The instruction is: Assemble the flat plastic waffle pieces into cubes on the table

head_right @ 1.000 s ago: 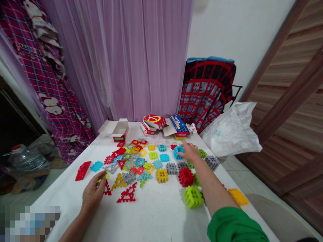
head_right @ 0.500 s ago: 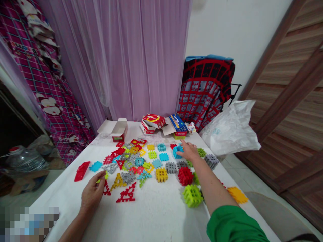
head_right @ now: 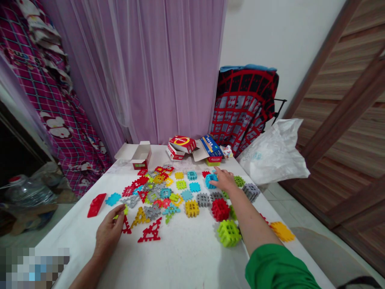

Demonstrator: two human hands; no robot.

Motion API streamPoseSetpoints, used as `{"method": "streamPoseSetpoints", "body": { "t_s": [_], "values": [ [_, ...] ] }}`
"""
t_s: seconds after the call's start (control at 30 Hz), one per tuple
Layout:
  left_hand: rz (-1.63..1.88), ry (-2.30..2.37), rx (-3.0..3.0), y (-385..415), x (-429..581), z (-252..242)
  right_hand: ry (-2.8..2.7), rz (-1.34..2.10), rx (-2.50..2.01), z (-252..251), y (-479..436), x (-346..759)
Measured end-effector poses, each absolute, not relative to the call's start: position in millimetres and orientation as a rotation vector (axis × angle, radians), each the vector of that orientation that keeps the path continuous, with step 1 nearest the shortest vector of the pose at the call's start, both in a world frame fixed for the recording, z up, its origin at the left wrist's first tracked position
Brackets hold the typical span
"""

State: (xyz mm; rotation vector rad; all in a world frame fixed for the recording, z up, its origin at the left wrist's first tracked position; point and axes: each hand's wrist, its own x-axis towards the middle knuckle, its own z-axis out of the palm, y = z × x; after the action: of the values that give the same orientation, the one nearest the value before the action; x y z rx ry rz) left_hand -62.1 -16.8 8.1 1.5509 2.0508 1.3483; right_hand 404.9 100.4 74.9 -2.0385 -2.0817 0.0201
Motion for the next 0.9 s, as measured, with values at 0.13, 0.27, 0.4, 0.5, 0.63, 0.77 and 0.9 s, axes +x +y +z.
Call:
{"method": "streamPoseSetpoints", "body": {
  "t_s": [0.13,0.27,0.4,0.5,0.63,0.77,0.9],
  "values": [
    [1.365,2.043,1.553,-16,-63,6,-2.082,0.045,-2.033,75,101,404],
    [1.356,2.04,1.548,-17,-62,7,-2.078,0.023,-2.025,75,101,405],
    [1.365,2.038,1.537,-17,-62,8,-2.081,0.012,-2.026,74,102,405],
    [1.353,2.047,1.532,-17,-62,8,-2.082,-0.025,-2.018,76,103,405],
    [1.323,2.064,1.529,-17,-63,7,-2.039,-0.06,-2.032,82,104,405],
    [1.366,2.028,1.531,-16,-63,4,-1.972,-0.123,-2.053,90,105,406],
    [1.414,2.021,1.555,-14,-63,2,-1.932,-0.21,-2.041,98,106,400]
  ]
}}
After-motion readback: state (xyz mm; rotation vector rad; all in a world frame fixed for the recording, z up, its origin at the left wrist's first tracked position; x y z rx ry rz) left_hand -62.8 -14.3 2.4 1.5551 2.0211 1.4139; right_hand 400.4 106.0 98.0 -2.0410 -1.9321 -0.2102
